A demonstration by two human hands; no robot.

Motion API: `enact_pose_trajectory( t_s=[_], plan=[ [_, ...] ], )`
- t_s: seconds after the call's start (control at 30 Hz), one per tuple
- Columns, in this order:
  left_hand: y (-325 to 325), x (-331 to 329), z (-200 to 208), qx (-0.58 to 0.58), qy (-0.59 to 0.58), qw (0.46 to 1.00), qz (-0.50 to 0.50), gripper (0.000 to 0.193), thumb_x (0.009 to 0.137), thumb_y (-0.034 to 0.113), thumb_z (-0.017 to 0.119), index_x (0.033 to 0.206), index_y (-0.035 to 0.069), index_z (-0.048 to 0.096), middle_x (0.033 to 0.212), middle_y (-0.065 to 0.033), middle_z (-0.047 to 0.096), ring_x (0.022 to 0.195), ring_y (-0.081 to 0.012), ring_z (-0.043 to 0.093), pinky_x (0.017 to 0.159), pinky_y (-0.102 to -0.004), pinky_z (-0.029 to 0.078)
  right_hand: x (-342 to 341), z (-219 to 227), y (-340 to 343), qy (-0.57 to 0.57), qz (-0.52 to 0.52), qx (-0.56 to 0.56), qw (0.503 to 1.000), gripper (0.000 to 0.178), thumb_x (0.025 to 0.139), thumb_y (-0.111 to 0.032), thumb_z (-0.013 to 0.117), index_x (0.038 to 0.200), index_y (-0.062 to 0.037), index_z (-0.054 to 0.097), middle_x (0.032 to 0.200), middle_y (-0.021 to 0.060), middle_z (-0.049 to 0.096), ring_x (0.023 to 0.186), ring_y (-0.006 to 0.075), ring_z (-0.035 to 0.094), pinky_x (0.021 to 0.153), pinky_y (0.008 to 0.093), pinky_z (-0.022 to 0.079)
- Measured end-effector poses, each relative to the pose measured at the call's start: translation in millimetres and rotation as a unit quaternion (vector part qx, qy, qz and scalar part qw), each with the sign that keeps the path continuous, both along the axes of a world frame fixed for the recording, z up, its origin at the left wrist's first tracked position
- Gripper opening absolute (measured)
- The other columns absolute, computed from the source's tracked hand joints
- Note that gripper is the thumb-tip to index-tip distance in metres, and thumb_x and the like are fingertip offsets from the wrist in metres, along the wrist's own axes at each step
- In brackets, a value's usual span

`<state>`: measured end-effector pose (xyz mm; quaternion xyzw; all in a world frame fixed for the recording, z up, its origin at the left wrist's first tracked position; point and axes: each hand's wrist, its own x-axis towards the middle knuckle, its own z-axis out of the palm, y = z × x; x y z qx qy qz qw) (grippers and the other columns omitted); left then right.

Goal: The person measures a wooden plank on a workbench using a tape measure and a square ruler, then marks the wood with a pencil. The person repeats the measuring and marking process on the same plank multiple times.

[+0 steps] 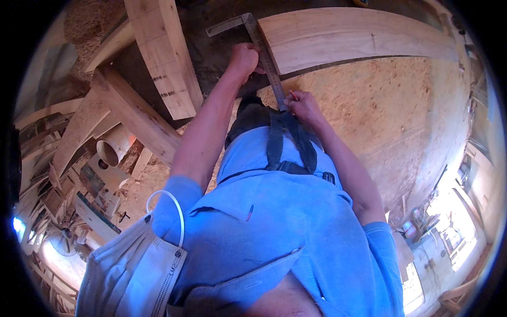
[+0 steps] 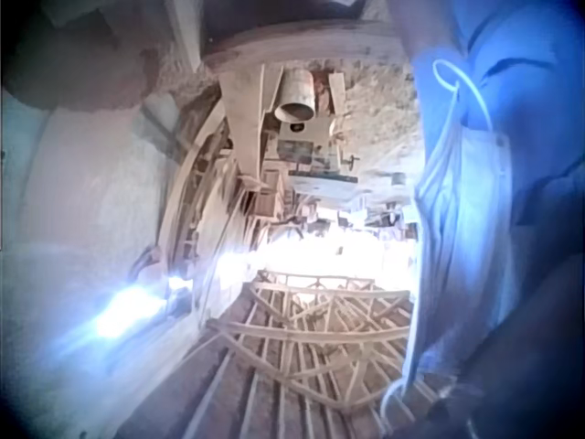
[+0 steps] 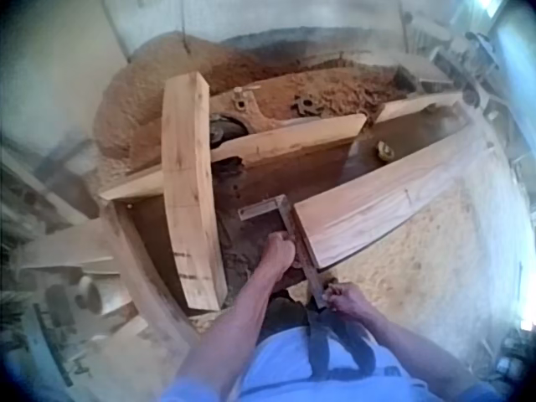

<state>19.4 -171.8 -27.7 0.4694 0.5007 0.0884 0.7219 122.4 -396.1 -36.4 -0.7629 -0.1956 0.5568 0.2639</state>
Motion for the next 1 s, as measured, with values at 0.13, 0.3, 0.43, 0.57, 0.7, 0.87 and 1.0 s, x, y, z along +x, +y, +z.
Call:
enact_pose_trajectory(
  t_s=[0.13,0.3,0.43,0.57,0.7,0.87,1.0],
  plan=[
    [1.3,1.1,4.0,0.018,0.017,1.000,-0.009,0.024,0.095,0.004,0.053,0.106,-0.011,0.069,0.092,-0.0200,0.072,0.074,-0.0293,0.072,0.056,-0.0369,0.062,-4.1,-0.1,1.0,-0.021,-0.001,0.007,1.000,0.013,0.090,-0.010,0.068,0.079,-0.0045,0.065,0.068,-0.0019,0.059,0.061,0.0082,0.051,0.057,0.0278,0.041],
    [-0.7,0.0,-4.8,0.019,0.012,1.000,-0.006,0.025,0.094,0.004,0.054,0.107,-0.012,0.069,0.092,-0.0205,0.072,0.074,-0.0290,0.072,0.056,-0.0373,0.063,1.1,1.2,0.4,0.006,-0.002,-0.004,1.000,0.014,0.086,-0.015,0.073,0.085,-0.0016,0.070,0.068,0.0024,0.063,0.063,0.0106,0.055,0.059,0.0315,0.045],
    [-1.2,-0.1,-8.4,0.025,0.018,1.000,-0.003,0.025,0.095,0.006,0.056,0.106,-0.011,0.070,0.092,-0.0198,0.072,0.074,-0.0280,0.072,0.057,-0.0372,0.063,3.6,7.6,4.3,-0.001,0.015,0.002,1.000,0.013,0.086,-0.015,0.073,0.088,-0.0018,0.071,0.069,0.0028,0.062,0.064,0.0109,0.055,0.060,0.0312,0.045],
    [0.5,0.1,-3.0,0.015,0.017,1.000,-0.005,0.024,0.095,0.008,0.058,0.105,-0.011,0.070,0.090,-0.0188,0.072,0.075,-0.0272,0.073,0.056,-0.0374,0.063,4.9,5.7,5.9,-0.007,0.018,0.010,1.000,0.013,0.086,-0.015,0.073,0.089,-0.0018,0.071,0.071,0.0027,0.062,0.066,0.0110,0.055,0.061,0.0305,0.045],
    [-1.4,-1.5,2.0,0.039,0.015,0.999,-0.004,0.023,0.095,0.009,0.059,0.099,-0.011,0.071,0.086,-0.0182,0.072,0.072,-0.0265,0.073,0.055,-0.0370,0.062,5.9,12.7,11.0,0.032,-0.001,0.017,0.999,0.015,0.087,-0.016,0.072,0.088,-0.0016,0.070,0.072,0.0016,0.061,0.066,0.0113,0.055,0.062,0.0302,0.045],
    [-3.7,-0.5,-2.1,0.059,0.012,0.998,-0.003,0.022,0.094,0.008,0.060,0.093,-0.011,0.071,0.082,-0.0183,0.072,0.068,-0.0258,0.072,0.055,-0.0370,0.062,2.5,12.3,16.7,0.017,-0.001,0.028,0.999,0.015,0.088,-0.017,0.071,0.083,-0.0032,0.068,0.069,-0.0006,0.058,0.064,0.0103,0.052,0.059,0.0296,0.043],
    [-4.7,0.1,-7.4,0.056,0.010,0.998,-0.003,0.022,0.093,0.007,0.059,0.095,-0.011,0.071,0.081,-0.0186,0.072,0.068,-0.0263,0.072,0.055,-0.0372,0.062,-0.2,13.3,18.5,0.005,0.008,0.029,1.000,0.018,0.089,-0.019,0.071,0.080,-0.0040,0.065,0.067,-0.0019,0.054,0.062,0.0102,0.050,0.058,0.0304,0.041]
  ],
)
